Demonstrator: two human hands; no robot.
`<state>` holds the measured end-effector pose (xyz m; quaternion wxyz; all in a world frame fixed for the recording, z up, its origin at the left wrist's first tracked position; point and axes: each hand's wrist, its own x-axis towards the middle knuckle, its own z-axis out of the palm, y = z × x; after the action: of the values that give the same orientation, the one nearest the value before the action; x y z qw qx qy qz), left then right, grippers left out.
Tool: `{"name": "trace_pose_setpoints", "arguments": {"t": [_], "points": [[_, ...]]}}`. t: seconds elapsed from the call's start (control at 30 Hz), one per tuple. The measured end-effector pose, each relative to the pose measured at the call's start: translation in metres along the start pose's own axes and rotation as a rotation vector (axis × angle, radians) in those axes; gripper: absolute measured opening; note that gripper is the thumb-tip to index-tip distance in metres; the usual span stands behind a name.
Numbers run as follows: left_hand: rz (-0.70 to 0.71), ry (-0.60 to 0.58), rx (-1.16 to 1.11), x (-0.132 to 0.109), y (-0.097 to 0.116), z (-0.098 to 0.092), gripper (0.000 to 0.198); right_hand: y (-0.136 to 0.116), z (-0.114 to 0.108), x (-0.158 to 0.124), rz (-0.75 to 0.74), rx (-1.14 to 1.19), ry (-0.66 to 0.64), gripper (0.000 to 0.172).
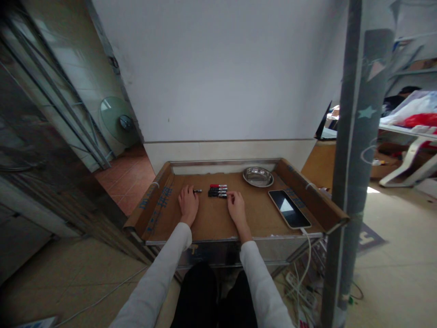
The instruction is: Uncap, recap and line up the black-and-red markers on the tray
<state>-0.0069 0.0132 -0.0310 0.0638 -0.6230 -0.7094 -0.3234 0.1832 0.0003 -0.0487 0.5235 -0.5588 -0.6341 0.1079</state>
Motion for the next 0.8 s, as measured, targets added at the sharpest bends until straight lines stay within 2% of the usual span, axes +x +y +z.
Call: {"name": "trace_pose_setpoints", "arguments": {"t": [0.2, 0.3, 0.37, 0.47, 0.57, 0.63, 0.8], "points": [[-0.094, -0.072, 0.095, -0.002, 0.0, -0.007, 0.023, -0.004, 0.002, 0.0, 0.006, 0.033, 0.023, 0.026], [-0.099, -0.082, -0.029, -0.007, 0.0, -0.012, 0.022, -0.01, 0.004, 0.0, 0.041, 0.138, 0.022, 0.029], [-0.013, -0.104, -0.222, -0.011, 0.0, -0.016, 0.02, -0.014, 0.007, 0.0, 0.111, 0.282, -0.012, 0.034], [0.255, -0.19, -0.504, -0.019, 0.004, -0.022, 0.018, -0.02, 0.012, 0.0, 0.268, 0.565, -0.115, 0.044], [0.496, -0.284, -0.604, -0.027, 0.014, -0.025, 0.018, -0.023, 0.013, -0.001, 0.378, 0.787, -0.203, 0.046], [0.535, -0.268, -0.647, -0.029, 0.022, -0.023, 0.021, -0.023, 0.011, -0.003, 0.424, 0.887, -0.228, 0.04], [0.398, -0.077, -0.841, -0.026, 0.035, -0.009, 0.03, -0.022, 0.005, -0.006, 0.551, 1.076, -0.278, 0.031]]}}
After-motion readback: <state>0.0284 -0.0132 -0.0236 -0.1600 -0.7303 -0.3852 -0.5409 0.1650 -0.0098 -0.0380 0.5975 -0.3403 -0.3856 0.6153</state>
